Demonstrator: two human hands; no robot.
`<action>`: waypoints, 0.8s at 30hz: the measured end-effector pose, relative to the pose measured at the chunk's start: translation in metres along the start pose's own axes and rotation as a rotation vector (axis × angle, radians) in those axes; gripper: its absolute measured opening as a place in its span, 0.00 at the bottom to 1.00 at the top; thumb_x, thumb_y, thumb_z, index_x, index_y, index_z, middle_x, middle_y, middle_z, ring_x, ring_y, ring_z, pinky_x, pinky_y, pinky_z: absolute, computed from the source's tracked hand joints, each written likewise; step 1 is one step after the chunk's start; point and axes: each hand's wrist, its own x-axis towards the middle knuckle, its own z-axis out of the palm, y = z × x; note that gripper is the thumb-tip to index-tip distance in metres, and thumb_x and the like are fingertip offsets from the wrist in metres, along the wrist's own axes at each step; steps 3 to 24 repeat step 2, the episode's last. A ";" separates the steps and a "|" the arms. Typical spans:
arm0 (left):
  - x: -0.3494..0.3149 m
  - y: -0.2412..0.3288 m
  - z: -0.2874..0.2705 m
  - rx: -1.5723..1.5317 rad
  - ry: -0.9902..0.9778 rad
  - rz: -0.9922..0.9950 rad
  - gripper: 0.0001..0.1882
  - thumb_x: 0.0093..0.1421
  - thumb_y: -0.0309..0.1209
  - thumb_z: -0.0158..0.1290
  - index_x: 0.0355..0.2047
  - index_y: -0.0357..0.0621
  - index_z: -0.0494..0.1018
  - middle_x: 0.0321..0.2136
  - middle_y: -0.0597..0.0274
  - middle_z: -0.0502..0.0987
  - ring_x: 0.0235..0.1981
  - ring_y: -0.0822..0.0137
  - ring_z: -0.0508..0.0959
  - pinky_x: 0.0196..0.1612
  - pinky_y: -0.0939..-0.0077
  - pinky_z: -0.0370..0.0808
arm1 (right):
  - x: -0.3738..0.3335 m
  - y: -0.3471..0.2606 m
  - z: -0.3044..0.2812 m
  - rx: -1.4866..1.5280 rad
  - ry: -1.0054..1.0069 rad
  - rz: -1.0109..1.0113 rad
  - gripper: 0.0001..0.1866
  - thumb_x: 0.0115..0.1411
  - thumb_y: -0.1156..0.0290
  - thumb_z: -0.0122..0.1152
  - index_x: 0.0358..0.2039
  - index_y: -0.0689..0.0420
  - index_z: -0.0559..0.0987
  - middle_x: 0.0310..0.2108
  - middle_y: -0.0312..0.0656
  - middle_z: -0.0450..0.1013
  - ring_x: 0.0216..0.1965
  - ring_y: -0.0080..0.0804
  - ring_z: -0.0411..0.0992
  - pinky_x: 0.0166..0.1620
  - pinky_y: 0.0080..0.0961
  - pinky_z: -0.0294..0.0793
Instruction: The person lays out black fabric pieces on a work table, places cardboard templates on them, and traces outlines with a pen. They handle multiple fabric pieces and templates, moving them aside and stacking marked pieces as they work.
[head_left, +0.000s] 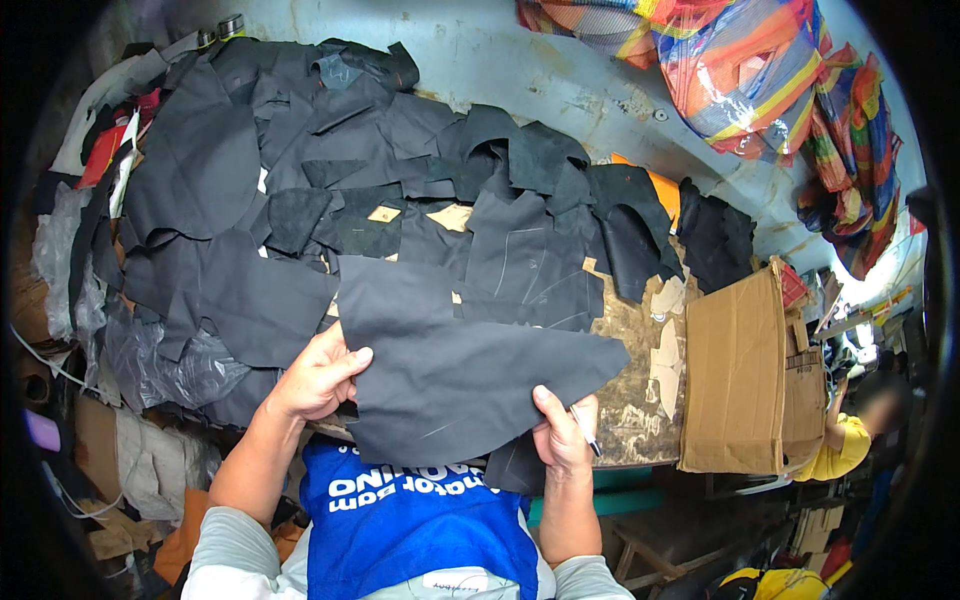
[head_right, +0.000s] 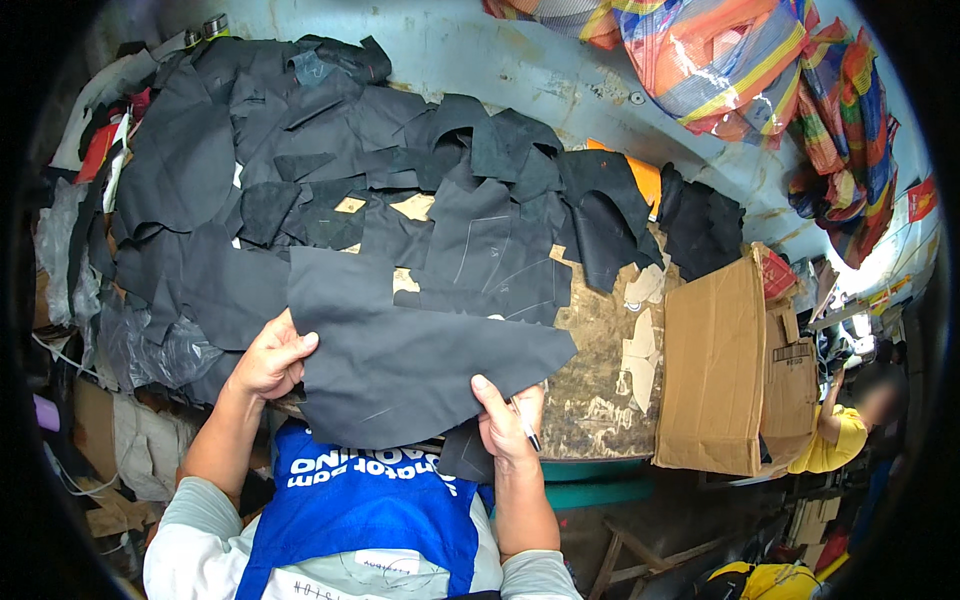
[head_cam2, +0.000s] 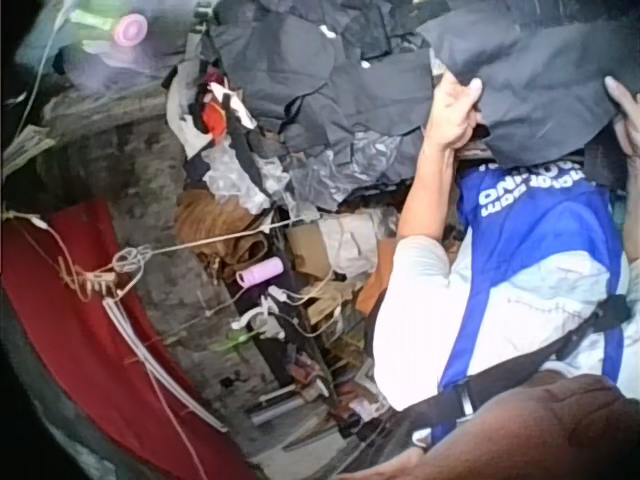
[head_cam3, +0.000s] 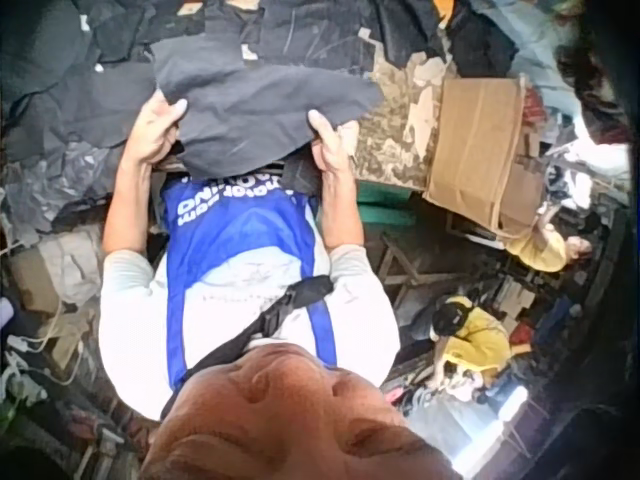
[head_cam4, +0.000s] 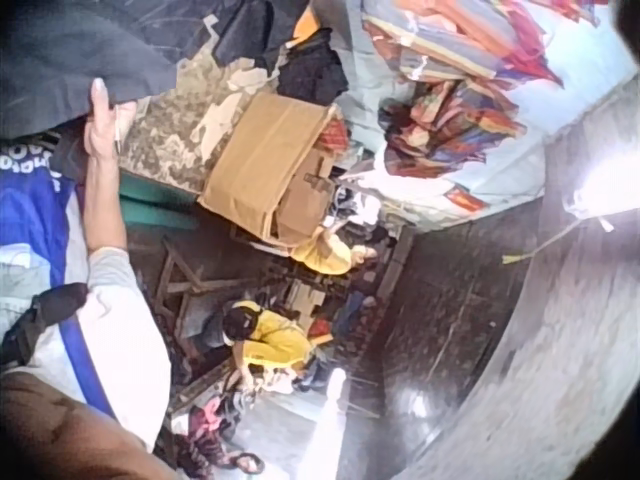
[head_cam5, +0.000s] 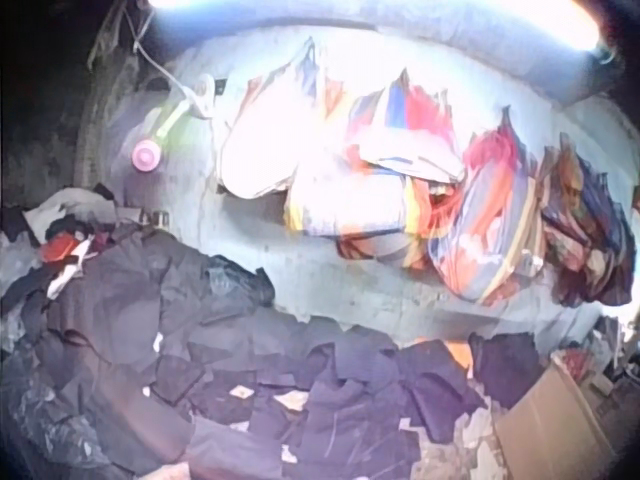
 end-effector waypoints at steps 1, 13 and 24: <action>0.000 -0.001 0.000 0.014 0.001 -0.056 0.31 0.62 0.30 0.51 0.62 0.40 0.52 0.45 0.60 0.74 0.26 0.81 0.77 0.24 0.91 0.74 | -0.002 -0.001 -0.004 -0.131 0.011 0.003 0.22 0.56 0.80 0.59 0.52 0.66 0.68 0.50 0.51 0.70 0.51 0.40 0.71 0.55 0.37 0.70; 0.001 -0.003 -0.001 0.014 -0.001 -0.111 0.35 0.61 0.30 0.53 0.65 0.42 0.48 0.48 0.59 0.73 0.28 0.80 0.78 0.26 0.90 0.76 | -0.002 -0.003 -0.009 -0.243 0.001 -0.005 0.23 0.57 0.79 0.60 0.52 0.66 0.68 0.51 0.52 0.69 0.52 0.39 0.71 0.55 0.35 0.69; 0.001 -0.003 -0.001 0.014 -0.001 -0.111 0.35 0.61 0.30 0.53 0.65 0.42 0.48 0.48 0.59 0.73 0.28 0.80 0.78 0.26 0.90 0.76 | -0.002 -0.003 -0.009 -0.243 0.001 -0.005 0.23 0.57 0.79 0.60 0.52 0.66 0.68 0.51 0.52 0.69 0.52 0.39 0.71 0.55 0.35 0.69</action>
